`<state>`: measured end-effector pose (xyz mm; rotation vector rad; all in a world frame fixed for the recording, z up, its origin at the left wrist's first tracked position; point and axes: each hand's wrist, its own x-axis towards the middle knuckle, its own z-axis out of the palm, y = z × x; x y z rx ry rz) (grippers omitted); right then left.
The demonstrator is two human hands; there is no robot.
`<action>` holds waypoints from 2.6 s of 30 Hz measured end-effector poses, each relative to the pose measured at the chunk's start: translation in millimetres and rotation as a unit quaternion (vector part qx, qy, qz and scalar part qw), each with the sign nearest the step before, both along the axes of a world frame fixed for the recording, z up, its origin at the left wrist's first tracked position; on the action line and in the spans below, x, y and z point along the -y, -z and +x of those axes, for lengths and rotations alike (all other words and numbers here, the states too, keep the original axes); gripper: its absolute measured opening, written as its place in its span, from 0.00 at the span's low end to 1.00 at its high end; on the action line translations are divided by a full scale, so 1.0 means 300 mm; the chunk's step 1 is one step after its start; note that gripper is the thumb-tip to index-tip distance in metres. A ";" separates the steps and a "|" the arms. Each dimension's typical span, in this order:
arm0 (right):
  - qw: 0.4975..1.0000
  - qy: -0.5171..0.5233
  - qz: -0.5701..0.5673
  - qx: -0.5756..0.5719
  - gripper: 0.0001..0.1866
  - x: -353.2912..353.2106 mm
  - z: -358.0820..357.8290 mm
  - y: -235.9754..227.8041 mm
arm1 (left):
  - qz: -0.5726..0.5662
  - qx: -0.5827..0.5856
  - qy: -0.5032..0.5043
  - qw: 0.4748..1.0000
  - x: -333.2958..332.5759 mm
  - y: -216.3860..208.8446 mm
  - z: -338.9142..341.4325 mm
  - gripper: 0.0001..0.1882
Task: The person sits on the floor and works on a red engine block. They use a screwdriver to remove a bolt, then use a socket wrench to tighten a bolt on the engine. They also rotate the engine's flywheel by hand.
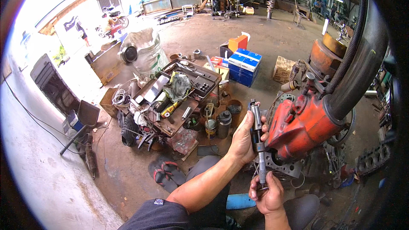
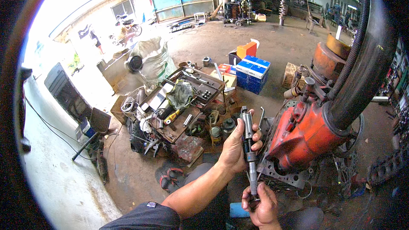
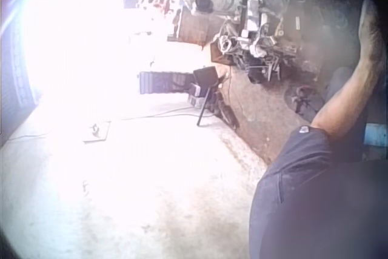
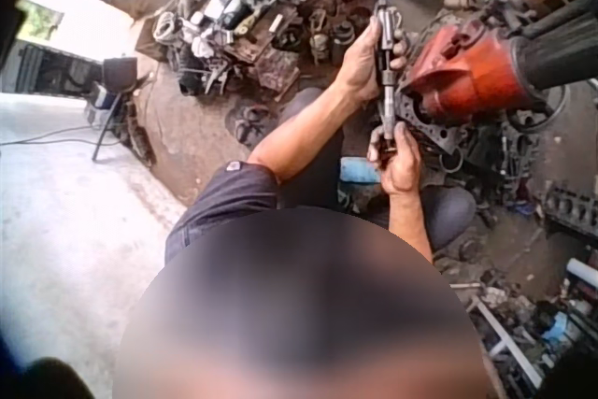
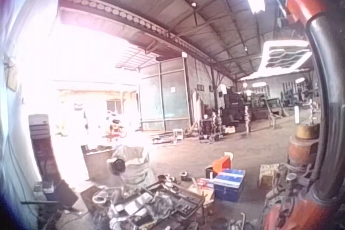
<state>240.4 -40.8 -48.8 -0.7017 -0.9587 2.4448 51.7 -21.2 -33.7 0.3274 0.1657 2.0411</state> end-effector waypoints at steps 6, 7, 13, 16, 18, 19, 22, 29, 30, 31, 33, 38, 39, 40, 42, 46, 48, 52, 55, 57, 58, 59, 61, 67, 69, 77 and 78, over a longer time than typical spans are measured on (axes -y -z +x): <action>1.000 0.015 -0.024 0.009 0.24 0.009 -0.007 -0.016 | -0.004 -0.002 -0.001 1.000 0.003 -0.005 0.002 0.26; 1.000 0.012 -0.015 0.013 0.24 0.009 -0.006 -0.016 | -0.007 -0.006 -0.002 1.000 0.004 -0.007 0.003 0.26; 0.998 0.008 0.041 0.038 0.21 0.001 0.001 -0.007 | -0.019 -0.018 -0.005 1.000 0.007 -0.018 0.008 0.27; 0.996 0.025 0.074 0.048 0.19 0.007 -0.001 -0.005 | -0.023 -0.023 -0.006 0.999 0.009 -0.022 0.011 0.27; 0.991 0.042 0.116 0.058 0.16 0.013 -0.004 -0.003 | -0.022 -0.026 -0.007 0.999 0.009 -0.023 0.012 0.27; 0.986 0.051 0.143 0.065 0.15 0.016 -0.006 -0.002 | -0.021 -0.027 -0.008 0.999 0.008 -0.023 0.013 0.27; 0.974 0.067 0.199 0.082 0.12 0.019 -0.007 0.001 | -0.020 -0.028 -0.009 0.999 0.007 -0.021 0.013 0.27; 0.966 0.063 0.232 0.095 0.12 0.015 -0.005 0.014 | -0.011 -0.042 -0.010 0.999 0.008 -0.017 0.010 0.27; 0.965 0.063 0.235 0.096 0.12 0.015 -0.006 0.015 | -0.011 -0.042 -0.009 0.999 0.008 -0.017 0.010 0.27; 0.966 0.064 0.231 0.095 0.12 0.016 -0.007 0.015 | -0.012 -0.042 -0.010 0.999 0.008 -0.016 0.010 0.27; 0.968 0.066 0.223 0.091 0.12 0.016 -0.009 0.014 | -0.014 -0.041 -0.011 0.999 0.007 -0.015 0.009 0.27; 0.973 0.062 0.199 0.101 0.15 0.017 -0.011 0.010 | -0.023 -0.044 -0.015 0.999 0.004 -0.011 0.008 0.27; 0.975 0.062 0.191 0.098 0.16 0.018 -0.011 0.010 | -0.024 -0.043 -0.013 0.999 0.003 -0.011 0.008 0.27; 0.977 0.059 0.182 0.095 0.17 0.019 -0.011 0.010 | -0.027 -0.042 -0.012 0.999 0.002 -0.011 0.008 0.27; 0.981 0.054 0.163 0.090 0.18 0.020 -0.010 0.011 | -0.028 -0.040 -0.010 0.999 0.001 -0.011 0.008 0.28; 0.985 0.042 0.146 0.080 0.20 0.016 -0.007 0.013 | -0.027 -0.034 -0.007 0.999 0.000 -0.014 0.010 0.28; 0.986 0.038 0.140 0.080 0.21 0.015 -0.008 0.015 | -0.029 -0.038 -0.008 0.999 0.000 -0.015 0.010 0.28; 0.987 0.040 0.134 0.075 0.22 0.013 -0.009 0.018 | -0.035 -0.049 -0.010 0.998 0.002 -0.018 0.009 0.28; 0.985 0.042 0.142 0.083 0.22 0.011 -0.008 0.020 | -0.035 -0.051 -0.012 0.998 0.003 -0.018 0.009 0.28; 0.984 0.043 0.151 0.085 0.22 0.008 -0.007 0.020 | -0.033 -0.050 -0.013 0.998 0.004 -0.019 0.009 0.28; 0.984 0.044 0.149 0.087 0.22 0.007 -0.006 0.020 | -0.032 -0.048 -0.012 0.998 0.004 -0.019 0.009 0.28; 0.984 0.045 0.148 0.089 0.22 0.005 -0.005 0.019 | -0.034 -0.045 -0.012 0.998 0.004 -0.019 0.009 0.28; 0.984 0.046 0.147 0.091 0.21 0.004 -0.003 0.017 | -0.034 -0.045 -0.016 0.998 0.004 -0.019 0.009 0.27; 0.982 0.056 0.156 0.088 0.20 0.000 -0.003 0.011 | -0.037 -0.037 -0.020 0.998 0.005 -0.020 0.007 0.27; 0.981 0.059 0.163 0.090 0.20 -0.001 -0.002 0.008 | -0.041 -0.039 -0.024 0.998 0.005 -0.022 0.007 0.27; 0.978 0.077 0.168 0.097 0.19 -0.003 0.002 0.000 | -0.046 -0.059 -0.030 0.997 0.004 -0.032 0.009 0.28; 0.978 0.077 0.162 0.103 0.18 -0.004 0.002 0.001 | -0.049 -0.057 -0.027 0.997 0.004 -0.030 0.009 0.28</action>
